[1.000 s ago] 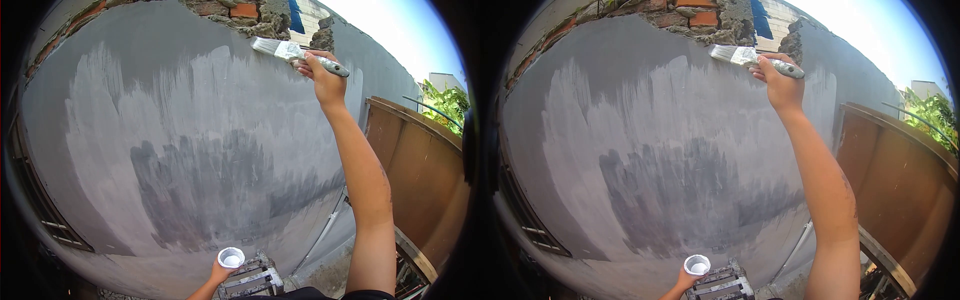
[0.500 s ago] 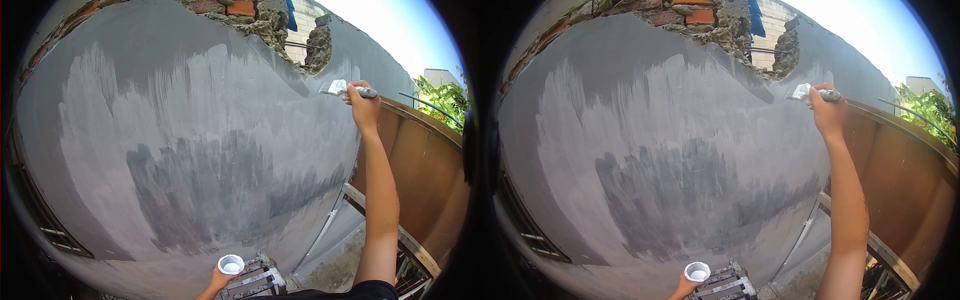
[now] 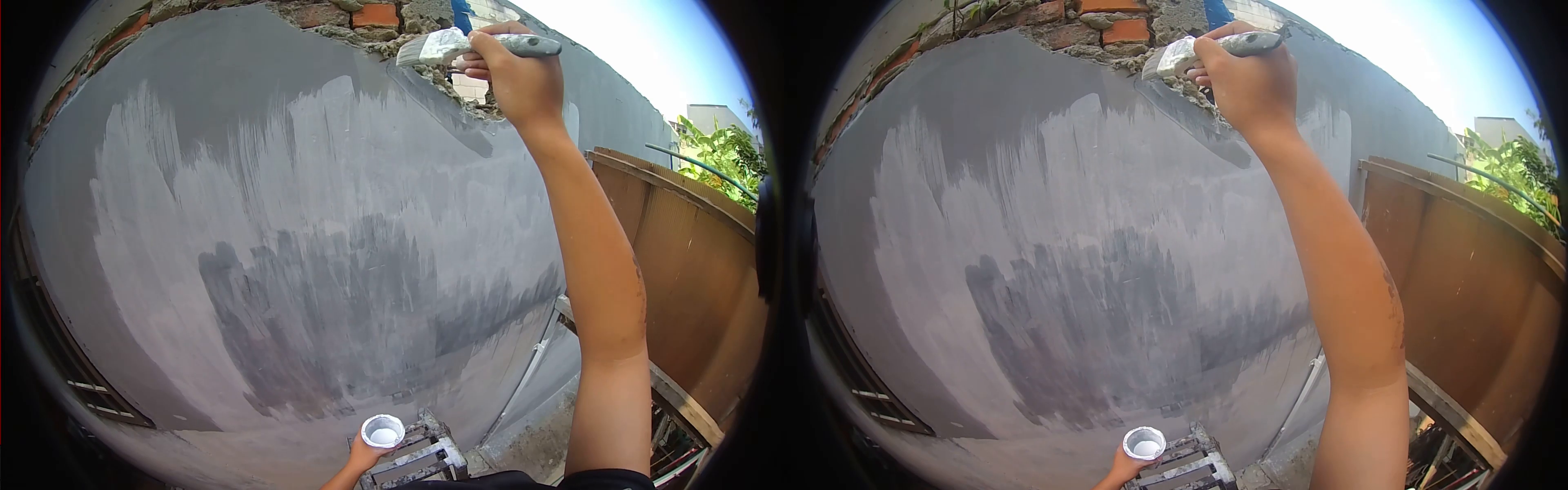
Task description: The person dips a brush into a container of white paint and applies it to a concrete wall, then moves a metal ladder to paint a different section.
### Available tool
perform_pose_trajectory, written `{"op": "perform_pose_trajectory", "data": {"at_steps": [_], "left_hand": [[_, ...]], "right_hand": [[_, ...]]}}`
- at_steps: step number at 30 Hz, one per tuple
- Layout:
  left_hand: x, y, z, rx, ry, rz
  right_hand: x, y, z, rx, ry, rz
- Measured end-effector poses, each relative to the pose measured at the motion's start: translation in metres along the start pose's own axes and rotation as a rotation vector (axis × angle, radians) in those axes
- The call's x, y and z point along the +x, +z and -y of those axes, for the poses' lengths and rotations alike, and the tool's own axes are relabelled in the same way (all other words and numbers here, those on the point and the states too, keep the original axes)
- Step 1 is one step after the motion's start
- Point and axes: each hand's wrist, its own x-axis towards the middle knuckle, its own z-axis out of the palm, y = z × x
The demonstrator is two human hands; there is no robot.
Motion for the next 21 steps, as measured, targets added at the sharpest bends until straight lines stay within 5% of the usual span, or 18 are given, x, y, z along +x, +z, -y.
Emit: {"op": "perform_pose_trajectory", "data": {"at_steps": [4,11,15,21], "left_hand": [[-0.002,0.002,0.004,-0.009,0.025,-0.007],[-0.013,-0.004,-0.008,-0.075,0.038,-0.025],[-0.013,-0.011,-0.004,-0.056,0.002,0.024],[-0.012,-0.004,-0.008,-0.058,0.017,-0.017]], "right_hand": [[-0.046,-0.019,-0.038,0.232,0.18,0.0],[-0.1,-0.107,-0.074,-0.218,0.378,-0.212],[-0.085,-0.1,-0.067,-0.665,0.256,-0.072],[-0.042,-0.024,-0.014,-0.379,0.121,0.085]]}}
